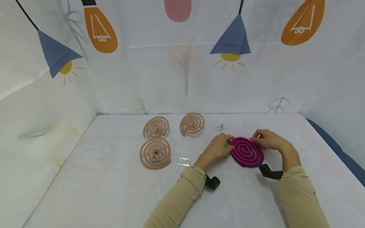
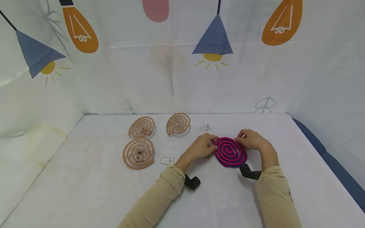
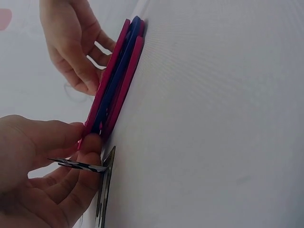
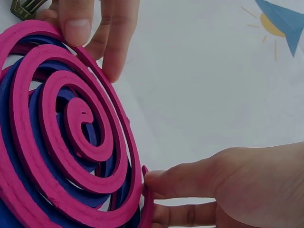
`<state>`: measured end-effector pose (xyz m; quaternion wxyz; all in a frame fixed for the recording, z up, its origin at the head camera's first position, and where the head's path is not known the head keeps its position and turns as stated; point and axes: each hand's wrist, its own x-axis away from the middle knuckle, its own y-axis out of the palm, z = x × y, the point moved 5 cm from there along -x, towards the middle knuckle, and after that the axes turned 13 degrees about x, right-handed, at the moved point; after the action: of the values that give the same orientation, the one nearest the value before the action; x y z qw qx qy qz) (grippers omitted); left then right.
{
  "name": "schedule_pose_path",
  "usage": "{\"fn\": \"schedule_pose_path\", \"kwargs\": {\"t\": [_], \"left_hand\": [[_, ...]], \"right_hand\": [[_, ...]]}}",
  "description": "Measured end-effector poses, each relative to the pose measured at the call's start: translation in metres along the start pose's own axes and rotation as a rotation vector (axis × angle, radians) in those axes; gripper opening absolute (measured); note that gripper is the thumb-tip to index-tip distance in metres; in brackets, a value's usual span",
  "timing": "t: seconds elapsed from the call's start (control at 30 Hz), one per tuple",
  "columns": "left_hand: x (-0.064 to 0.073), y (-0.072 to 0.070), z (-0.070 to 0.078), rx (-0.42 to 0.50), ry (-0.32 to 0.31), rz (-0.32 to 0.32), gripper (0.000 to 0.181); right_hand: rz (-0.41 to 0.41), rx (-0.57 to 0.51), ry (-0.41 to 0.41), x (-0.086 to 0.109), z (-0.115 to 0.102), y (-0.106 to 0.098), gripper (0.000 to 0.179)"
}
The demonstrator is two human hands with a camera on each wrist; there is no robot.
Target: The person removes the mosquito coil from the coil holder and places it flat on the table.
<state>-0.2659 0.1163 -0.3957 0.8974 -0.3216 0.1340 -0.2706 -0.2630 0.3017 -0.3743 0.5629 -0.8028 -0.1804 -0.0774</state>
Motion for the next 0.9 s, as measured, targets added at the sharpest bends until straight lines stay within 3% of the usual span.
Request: {"fn": "schedule_pose_path", "kwargs": {"t": [0.3, 0.57, 0.9], "left_hand": [[0.001, -0.0006, 0.0029, 0.007, -0.002, -0.01, 0.039], [0.0023, 0.0018, -0.0007, 0.014, -0.041, -0.025, 0.04], [0.0005, 0.004, -0.0018, 0.003, 0.0, -0.02, 0.038]], "right_hand": [[-0.013, -0.009, -0.005, 0.0008, 0.0016, 0.0005, 0.024], [-0.034, -0.018, -0.007, 0.0008, 0.0032, 0.0037, 0.029], [-0.04, 0.007, 0.006, 0.0019, 0.0044, 0.0051, 0.028]]}}
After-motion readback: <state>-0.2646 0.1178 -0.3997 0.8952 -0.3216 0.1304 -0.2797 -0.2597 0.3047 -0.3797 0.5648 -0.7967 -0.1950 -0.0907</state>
